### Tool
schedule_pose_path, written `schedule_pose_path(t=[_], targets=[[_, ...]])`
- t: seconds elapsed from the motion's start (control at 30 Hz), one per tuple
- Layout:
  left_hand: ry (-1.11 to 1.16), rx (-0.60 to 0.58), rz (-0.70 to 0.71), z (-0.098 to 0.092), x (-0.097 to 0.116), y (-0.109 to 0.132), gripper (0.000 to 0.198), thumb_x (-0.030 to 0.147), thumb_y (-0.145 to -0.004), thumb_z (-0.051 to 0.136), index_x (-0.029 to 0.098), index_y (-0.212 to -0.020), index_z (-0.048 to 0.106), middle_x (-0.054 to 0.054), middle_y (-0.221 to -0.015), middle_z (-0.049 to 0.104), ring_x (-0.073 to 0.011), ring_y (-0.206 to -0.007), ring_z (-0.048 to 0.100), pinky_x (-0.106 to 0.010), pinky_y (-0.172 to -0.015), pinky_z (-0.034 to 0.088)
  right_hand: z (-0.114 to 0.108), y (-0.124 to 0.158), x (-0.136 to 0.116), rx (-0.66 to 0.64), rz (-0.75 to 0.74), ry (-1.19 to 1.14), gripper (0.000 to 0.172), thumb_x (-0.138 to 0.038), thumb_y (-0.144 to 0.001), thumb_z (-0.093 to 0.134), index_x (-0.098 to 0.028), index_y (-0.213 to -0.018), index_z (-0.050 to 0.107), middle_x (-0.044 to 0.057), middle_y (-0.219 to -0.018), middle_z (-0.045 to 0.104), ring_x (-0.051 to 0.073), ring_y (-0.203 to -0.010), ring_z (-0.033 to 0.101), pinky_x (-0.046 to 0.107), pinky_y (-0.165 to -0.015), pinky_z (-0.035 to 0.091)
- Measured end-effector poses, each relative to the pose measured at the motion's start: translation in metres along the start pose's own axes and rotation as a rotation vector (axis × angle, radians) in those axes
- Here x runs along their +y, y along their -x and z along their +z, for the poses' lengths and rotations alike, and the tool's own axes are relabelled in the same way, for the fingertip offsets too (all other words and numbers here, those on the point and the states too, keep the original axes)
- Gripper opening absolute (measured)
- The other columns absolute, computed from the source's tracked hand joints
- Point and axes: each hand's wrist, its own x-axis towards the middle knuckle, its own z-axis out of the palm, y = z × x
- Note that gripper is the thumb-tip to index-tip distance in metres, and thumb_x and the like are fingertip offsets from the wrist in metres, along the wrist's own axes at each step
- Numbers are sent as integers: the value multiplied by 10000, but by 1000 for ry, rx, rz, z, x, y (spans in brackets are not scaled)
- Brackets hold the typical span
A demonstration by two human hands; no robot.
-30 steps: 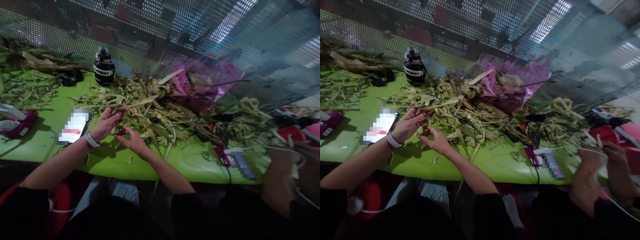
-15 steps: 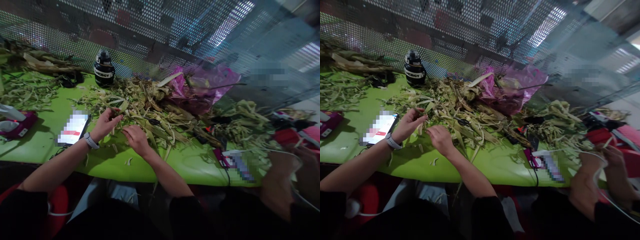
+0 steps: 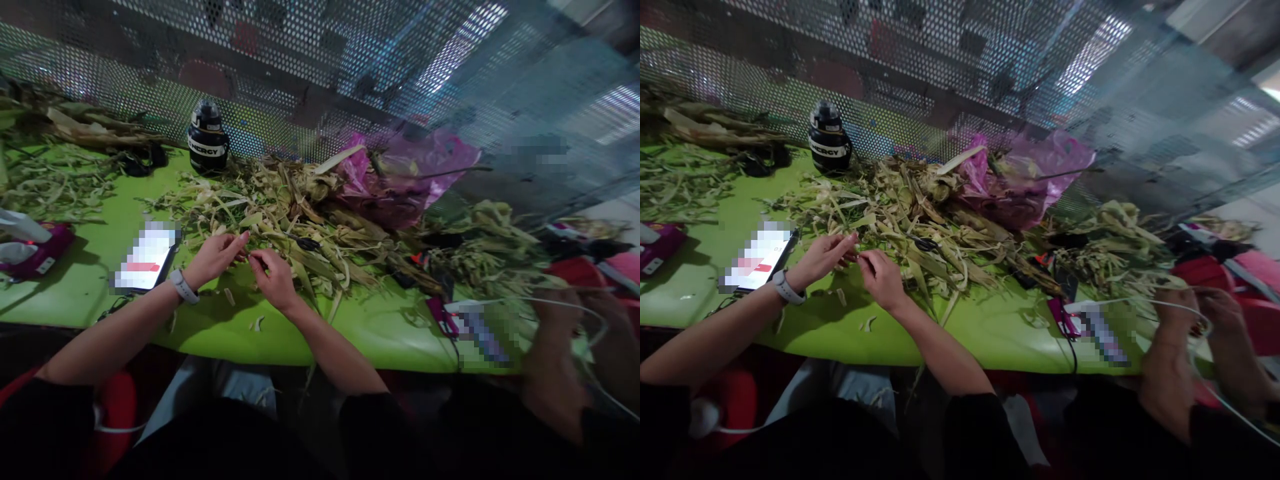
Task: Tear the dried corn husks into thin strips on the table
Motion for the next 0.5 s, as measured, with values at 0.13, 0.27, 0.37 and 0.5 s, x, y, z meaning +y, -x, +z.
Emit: schedule_pose_path(t=[0.13, 0.27, 0.37, 0.5], targets=[[71, 10, -53, 2, -7, -6, 305, 466, -758, 713, 167, -806, 681, -40, -786, 708, -176, -776, 650, -267, -699, 506, 5, 3, 2, -95, -98, 50, 287, -323, -973, 458, -175, -1148, 630, 117, -1063, 683, 198, -971, 637, 332, -857, 518], [3, 81, 3, -2, -13, -11, 265, 407, -785, 681, 159, -701, 643, -21, -686, 662, -131, -660, 590, -233, -631, 456, -2, 0, 2, -123, -127, 210, 272, -329, -986, 449, -192, -1043, 677, 103, -948, 667, 207, -920, 622, 336, -832, 510], [-134, 72, 15, -5, -12, -12, 223, 323, -777, 659, 164, -631, 604, 6, -598, 589, -105, -551, 496, -224, -541, 384, -15, -6, 0, -19, -137, 314, 237, -357, -959, 512, -211, -894, 686, 109, -932, 648, 230, -954, 603, 379, -874, 484], [-243, -73, 18, -6, -6, -7, 133, 236, -731, 630, 173, -615, 617, 23, -547, 524, -122, -552, 485, -233, -524, 364, -25, -13, 1, 103, -146, 220, 217, -374, -955, 520, -209, -874, 636, 134, -1136, 645, 233, -1121, 584, 397, -986, 447]])
